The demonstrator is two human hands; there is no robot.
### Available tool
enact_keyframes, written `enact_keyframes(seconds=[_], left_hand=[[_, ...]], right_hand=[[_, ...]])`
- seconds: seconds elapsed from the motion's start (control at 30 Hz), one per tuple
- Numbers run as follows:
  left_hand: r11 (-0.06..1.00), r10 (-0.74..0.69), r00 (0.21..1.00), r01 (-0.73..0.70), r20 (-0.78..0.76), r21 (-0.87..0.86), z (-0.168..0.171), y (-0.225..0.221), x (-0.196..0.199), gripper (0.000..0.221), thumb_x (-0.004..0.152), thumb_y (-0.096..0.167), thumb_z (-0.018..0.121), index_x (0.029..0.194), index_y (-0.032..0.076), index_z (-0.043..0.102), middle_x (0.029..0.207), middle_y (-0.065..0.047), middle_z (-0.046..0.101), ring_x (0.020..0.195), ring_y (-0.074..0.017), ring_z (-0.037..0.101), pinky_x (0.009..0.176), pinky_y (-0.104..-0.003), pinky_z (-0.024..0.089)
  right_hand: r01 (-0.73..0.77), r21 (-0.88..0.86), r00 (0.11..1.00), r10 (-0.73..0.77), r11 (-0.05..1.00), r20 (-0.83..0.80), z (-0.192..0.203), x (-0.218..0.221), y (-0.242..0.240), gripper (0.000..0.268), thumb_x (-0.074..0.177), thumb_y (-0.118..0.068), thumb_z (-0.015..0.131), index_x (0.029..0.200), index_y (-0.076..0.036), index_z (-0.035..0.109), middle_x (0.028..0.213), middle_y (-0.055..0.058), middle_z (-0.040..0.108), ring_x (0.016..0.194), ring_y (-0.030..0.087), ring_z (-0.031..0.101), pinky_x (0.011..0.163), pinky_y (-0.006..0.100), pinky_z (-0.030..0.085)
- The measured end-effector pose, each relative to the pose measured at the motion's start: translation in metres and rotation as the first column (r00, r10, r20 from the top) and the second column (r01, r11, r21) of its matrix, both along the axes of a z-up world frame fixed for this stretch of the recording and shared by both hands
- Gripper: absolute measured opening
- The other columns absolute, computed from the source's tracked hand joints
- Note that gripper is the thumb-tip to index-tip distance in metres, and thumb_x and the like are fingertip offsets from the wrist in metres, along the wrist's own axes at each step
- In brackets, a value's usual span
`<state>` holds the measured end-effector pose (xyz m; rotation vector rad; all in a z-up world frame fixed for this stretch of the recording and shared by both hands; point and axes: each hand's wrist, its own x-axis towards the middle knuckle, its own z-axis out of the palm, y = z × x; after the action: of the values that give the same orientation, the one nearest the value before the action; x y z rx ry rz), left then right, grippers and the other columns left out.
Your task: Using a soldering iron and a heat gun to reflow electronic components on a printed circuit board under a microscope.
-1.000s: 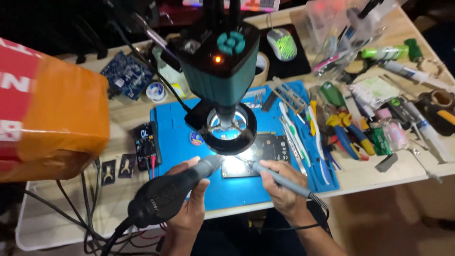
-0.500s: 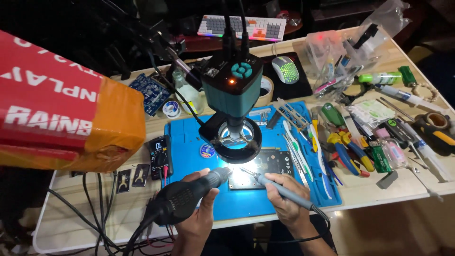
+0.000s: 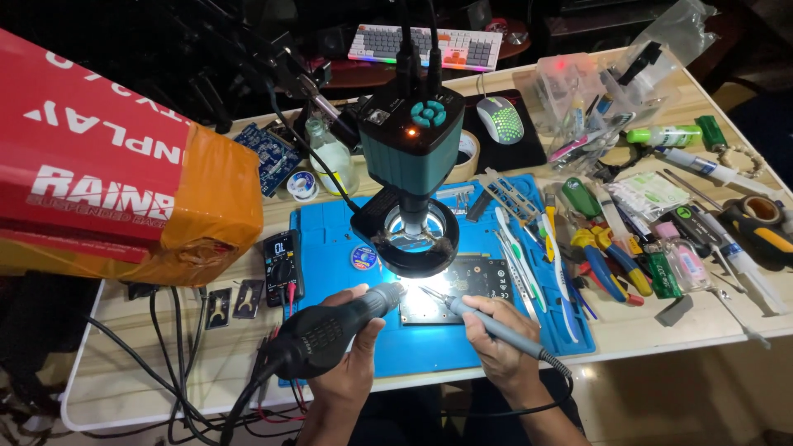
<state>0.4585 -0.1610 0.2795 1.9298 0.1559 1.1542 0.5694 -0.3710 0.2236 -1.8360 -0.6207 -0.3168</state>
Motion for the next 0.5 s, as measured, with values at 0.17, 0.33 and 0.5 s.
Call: enact_keyframes(seconds=[0.17,0.33,0.5], left_hand=[[0.999,-0.008,1.000,0.008,0.008,-0.034,-0.0017,-0.0018,0.0005,0.044,0.098,0.027,0.082,0.130,-0.001,0.070,0.125,-0.016,0.079,0.115,-0.0296,0.082,0.107,-0.043,0.069],[1.000,-0.013,0.999,0.014,0.034,-0.020,-0.0035,-0.0027,0.0031,0.045,0.098,0.024,0.082,0.131,-0.003,0.067,0.125,-0.017,0.079,0.115,-0.0305,0.081,0.106,-0.043,0.070],[0.999,0.008,0.998,-0.011,0.069,0.043,-0.0047,-0.0023,0.0051,0.046,0.098,0.024,0.082,0.130,-0.004,0.065,0.124,-0.019,0.078,0.112,-0.0321,0.083,0.102,-0.044,0.072]], right_hand=[[-0.006,0.026,1.000,0.005,1.000,0.026,-0.0005,0.0007,0.0012,0.024,0.096,-0.021,0.072,0.112,-0.006,0.084,0.107,0.012,0.087,0.094,0.021,0.084,0.084,0.029,0.067],[-0.007,0.022,1.000,0.006,1.000,0.026,0.0015,0.0005,0.0013,0.024,0.097,-0.022,0.072,0.112,-0.006,0.084,0.107,0.012,0.087,0.094,0.022,0.084,0.084,0.029,0.067],[-0.027,0.037,1.000,0.026,0.999,0.017,0.0035,0.0002,0.0008,0.024,0.097,-0.021,0.073,0.112,-0.005,0.084,0.109,0.013,0.087,0.095,0.023,0.085,0.085,0.029,0.068]])
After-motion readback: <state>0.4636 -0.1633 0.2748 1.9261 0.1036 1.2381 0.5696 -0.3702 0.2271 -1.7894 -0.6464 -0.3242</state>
